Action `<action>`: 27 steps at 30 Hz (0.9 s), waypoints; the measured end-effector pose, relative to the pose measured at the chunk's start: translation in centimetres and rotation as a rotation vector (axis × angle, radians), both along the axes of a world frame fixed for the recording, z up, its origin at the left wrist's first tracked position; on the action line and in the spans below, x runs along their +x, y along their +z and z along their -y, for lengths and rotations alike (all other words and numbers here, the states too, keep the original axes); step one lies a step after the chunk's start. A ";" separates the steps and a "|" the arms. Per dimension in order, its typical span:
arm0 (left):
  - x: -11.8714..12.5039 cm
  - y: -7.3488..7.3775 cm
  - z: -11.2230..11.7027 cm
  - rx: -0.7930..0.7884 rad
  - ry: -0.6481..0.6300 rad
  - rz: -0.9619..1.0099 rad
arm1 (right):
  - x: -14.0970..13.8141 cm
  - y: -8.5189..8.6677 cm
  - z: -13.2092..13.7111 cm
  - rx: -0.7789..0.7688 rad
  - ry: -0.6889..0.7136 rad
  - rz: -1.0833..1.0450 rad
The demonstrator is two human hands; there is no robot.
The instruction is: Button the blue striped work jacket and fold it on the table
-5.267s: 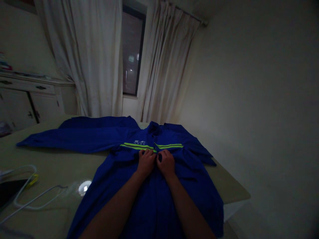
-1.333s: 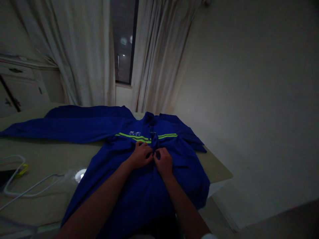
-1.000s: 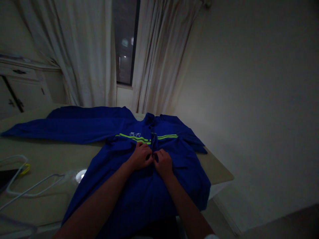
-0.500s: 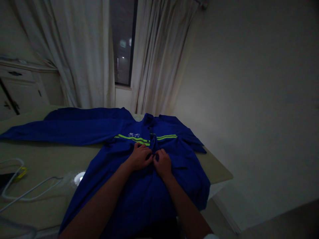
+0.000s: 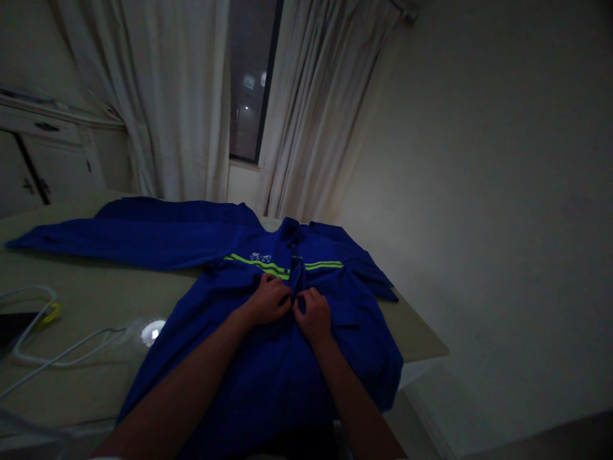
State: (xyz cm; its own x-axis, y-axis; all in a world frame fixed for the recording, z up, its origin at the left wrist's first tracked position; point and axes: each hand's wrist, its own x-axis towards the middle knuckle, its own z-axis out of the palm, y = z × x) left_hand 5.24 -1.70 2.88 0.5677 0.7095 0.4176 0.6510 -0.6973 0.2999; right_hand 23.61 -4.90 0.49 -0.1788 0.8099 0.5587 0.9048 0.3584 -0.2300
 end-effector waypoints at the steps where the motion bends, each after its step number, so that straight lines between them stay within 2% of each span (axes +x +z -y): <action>1: 0.1 0.0 0.0 0.003 -0.011 -0.010 | 0.0 0.0 -0.1 -0.002 -0.008 0.011; 9: 0.2 0.4 0.0 0.063 -0.090 -0.067 | -0.3 0.2 -0.2 -0.035 -0.055 0.064; 14: -0.3 -0.2 -0.5 0.083 -0.044 -0.101 | -0.3 0.0 -0.4 -0.058 -0.033 0.031; 18: 0.2 -1.4 -0.6 -0.008 0.018 -0.164 | -0.2 -0.4 -0.8 -0.107 0.069 0.014; 22: 0.7 -2.3 -0.9 -0.118 0.015 -0.150 | 0.0 -0.5 -0.8 -0.120 0.165 -0.084; 27: 0.7 -2.7 -1.5 -0.186 0.021 -0.118 | 0.2 -0.3 -0.5 -0.100 0.111 -0.269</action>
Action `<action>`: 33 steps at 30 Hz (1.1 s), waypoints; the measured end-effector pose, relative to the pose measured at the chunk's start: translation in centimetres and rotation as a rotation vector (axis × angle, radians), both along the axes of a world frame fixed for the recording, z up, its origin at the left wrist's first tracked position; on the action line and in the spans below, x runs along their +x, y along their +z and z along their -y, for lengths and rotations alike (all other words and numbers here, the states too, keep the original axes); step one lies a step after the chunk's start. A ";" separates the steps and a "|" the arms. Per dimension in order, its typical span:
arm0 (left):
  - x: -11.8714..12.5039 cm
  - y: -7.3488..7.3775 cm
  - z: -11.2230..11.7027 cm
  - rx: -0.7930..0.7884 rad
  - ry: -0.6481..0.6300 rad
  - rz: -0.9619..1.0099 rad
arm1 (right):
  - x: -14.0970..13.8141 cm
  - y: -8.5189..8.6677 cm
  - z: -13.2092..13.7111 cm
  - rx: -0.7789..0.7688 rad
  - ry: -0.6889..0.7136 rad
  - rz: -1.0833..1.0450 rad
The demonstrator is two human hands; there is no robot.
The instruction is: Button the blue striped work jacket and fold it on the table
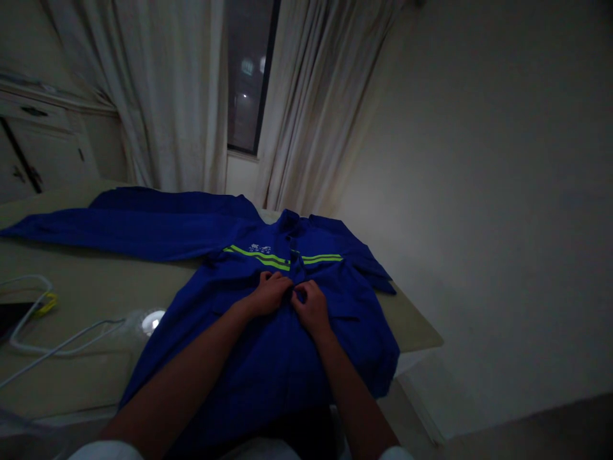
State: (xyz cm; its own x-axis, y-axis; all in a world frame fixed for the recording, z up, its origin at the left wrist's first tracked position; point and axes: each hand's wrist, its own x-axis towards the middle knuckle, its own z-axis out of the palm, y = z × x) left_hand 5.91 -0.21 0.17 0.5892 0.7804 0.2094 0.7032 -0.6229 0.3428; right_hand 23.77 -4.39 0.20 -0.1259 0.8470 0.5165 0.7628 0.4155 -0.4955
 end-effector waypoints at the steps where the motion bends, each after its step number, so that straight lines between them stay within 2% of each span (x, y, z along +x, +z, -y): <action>1: 0.0 0.0 0.0 -0.002 0.000 0.002 | 0.0 0.1 0.0 -0.005 -0.007 -0.013; 10: 0.2 1.1 0.7 0.002 0.004 0.044 | -0.5 0.5 0.4 -0.014 -0.078 0.026; 18: -0.3 0.4 -0.1 -0.030 -0.024 0.060 | 0.0 0.3 0.1 0.009 -0.235 -0.012; 20: -0.7 0.6 -0.3 -0.057 0.006 0.083 | 0.3 0.6 -0.1 0.028 -0.293 -0.078; 22: -1.0 1.0 -0.2 -0.080 0.069 0.091 | 0.5 1.1 0.2 0.089 -0.276 -0.107; 24: -1.1 1.5 0.0 -0.094 0.095 0.085 | 0.7 1.7 1.2 0.134 -0.135 -0.027; 26: -1.2 1.9 0.4 -0.087 0.063 0.066 | 1.1 2.2 2.9 0.101 0.031 0.140; 27: -1.2 2.0 0.5 -0.073 0.043 0.056 | 1.3 2.4 3.9 0.064 0.071 0.219; 29: -1.2 2.3 0.7 -0.030 0.030 0.055 | 1.9 2.8 6.0 0.005 0.016 0.311; 31: -1.2 2.5 0.7 0.016 0.053 0.099 | 2.3 3.1 8.0 -0.017 -0.122 0.319; 33: -1.0 2.7 0.6 0.052 0.087 0.154 | 2.1 3.3 9.4 -0.032 -0.196 0.316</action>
